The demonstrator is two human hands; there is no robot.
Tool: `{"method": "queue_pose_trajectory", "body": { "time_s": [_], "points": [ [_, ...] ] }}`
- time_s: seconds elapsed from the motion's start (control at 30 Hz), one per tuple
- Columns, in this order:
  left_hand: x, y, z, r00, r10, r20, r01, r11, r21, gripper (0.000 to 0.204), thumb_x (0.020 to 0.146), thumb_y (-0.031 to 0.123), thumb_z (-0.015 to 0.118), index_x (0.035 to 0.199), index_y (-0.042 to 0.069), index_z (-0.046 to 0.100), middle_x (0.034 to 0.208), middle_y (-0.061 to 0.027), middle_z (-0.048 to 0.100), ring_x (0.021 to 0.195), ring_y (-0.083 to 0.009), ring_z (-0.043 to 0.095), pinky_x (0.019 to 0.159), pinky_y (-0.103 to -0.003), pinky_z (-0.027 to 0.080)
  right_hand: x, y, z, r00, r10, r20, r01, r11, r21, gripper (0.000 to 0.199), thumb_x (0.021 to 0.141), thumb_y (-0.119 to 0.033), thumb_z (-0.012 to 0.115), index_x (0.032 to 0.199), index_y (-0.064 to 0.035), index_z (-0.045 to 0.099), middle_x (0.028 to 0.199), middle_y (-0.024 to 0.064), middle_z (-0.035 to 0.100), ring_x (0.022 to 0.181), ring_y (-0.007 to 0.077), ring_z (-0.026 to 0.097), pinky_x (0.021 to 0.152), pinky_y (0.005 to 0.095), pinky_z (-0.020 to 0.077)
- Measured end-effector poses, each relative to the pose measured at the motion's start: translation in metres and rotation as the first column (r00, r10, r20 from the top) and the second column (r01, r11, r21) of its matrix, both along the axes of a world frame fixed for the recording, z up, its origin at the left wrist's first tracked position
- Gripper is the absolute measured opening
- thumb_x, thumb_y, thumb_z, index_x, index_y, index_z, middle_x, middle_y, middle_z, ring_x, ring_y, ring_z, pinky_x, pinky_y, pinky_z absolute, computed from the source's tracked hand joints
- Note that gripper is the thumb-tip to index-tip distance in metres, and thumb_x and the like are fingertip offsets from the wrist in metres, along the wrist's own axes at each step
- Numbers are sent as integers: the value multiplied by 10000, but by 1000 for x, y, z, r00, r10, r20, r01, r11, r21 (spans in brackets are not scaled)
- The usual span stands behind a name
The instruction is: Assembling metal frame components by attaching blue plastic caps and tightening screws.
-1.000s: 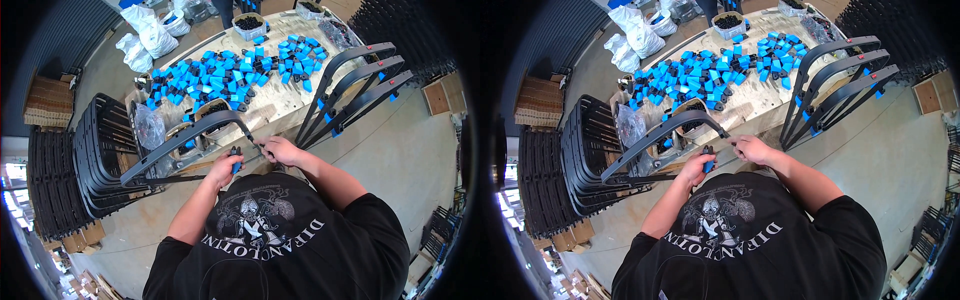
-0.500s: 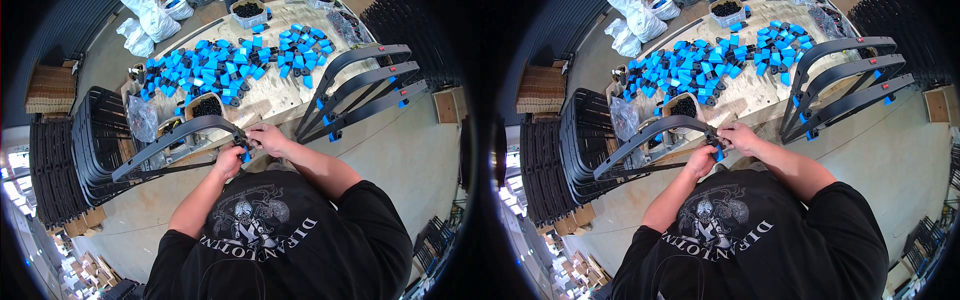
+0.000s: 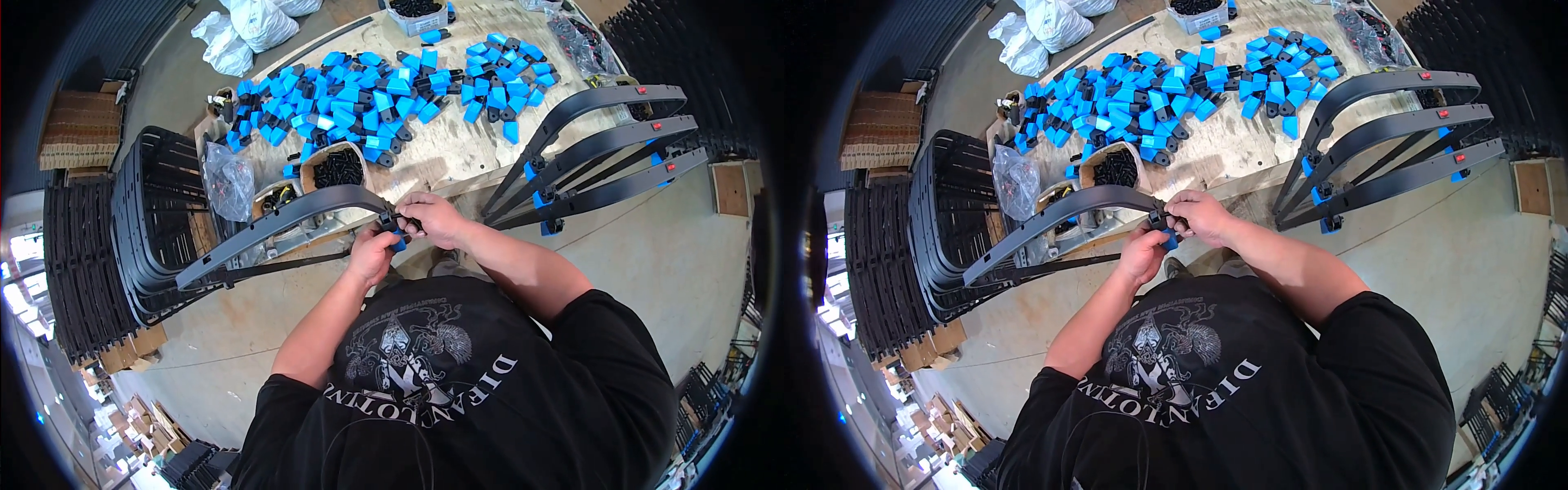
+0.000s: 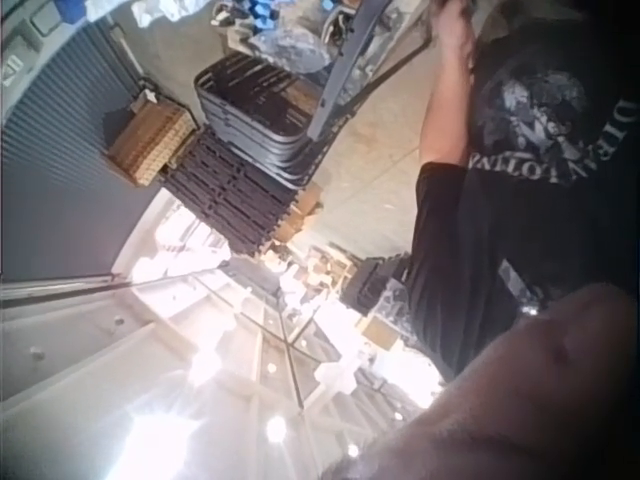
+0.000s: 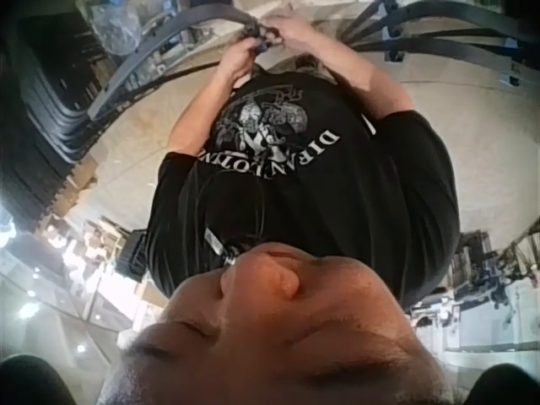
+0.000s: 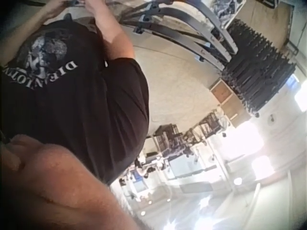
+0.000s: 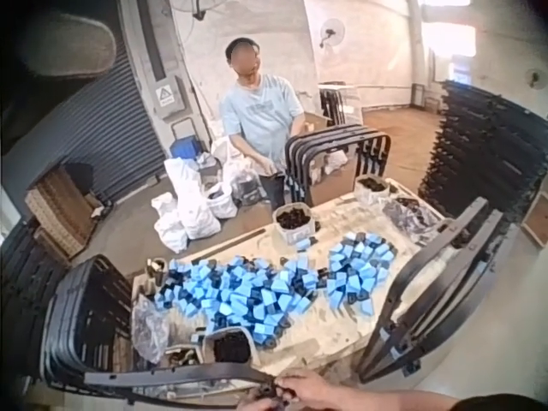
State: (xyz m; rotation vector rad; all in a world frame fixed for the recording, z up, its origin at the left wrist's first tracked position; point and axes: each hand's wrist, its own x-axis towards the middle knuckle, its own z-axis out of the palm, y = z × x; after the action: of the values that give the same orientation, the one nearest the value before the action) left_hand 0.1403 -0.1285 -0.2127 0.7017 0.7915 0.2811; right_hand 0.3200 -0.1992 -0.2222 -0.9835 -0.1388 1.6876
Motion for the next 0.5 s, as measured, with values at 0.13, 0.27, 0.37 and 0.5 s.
{"method": "queue_pose_trajectory", "body": {
  "time_s": [0.13, 0.27, 0.37, 0.5],
  "points": [
    [-6, -1, 3, 995, -22, -98, 17, 999, -46, 358, 896, 24, 571, 1246, -39, 531, 1180, -127, 640, 1108, -267, 633, 1056, -468, 482, 1, 3, -4, 984, 48, -172, -45, 999, 23, 131, 989, -107, 579, 1068, -6, 607, 831, 99, 595, 613, 141, 495, 493, 259, 364],
    [-15, 2, -2, 999, -8, -53, 1, 993, -115, 369, 915, 45, 575, 1269, -43, 516, 1216, -144, 635, 1109, -275, 641, 1056, -470, 484, -3, 3, -6, 985, 128, -112, -135, 989, -61, 231, 991, -286, 645, 962, -65, 586, 700, 26, 517, 533, 103, 430, 457, 261, 290],
    [-14, 3, 1, 997, -8, -79, -3, 991, -130, 380, 929, 61, 571, 1289, -44, 507, 1245, -160, 630, 1122, -284, 640, 1055, -473, 490, -4, 2, -2, 965, 259, -46, -263, 956, -130, 332, 976, -410, 665, 893, -106, 558, 627, -16, 453, 480, 81, 372, 439, 266, 230],
    [-14, 4, 13, 924, -76, -375, 123, 987, 102, 359, 936, 98, 608, 1253, -55, 539, 1246, -156, 633, 1088, -251, 641, 955, -403, 531, -5, -3, 11, 965, 238, -106, -253, 955, -156, 479, 993, -572, 538, 882, -106, 561, 685, 21, 539, 546, 140, 485, 505, 295, 347]
  ]
}}
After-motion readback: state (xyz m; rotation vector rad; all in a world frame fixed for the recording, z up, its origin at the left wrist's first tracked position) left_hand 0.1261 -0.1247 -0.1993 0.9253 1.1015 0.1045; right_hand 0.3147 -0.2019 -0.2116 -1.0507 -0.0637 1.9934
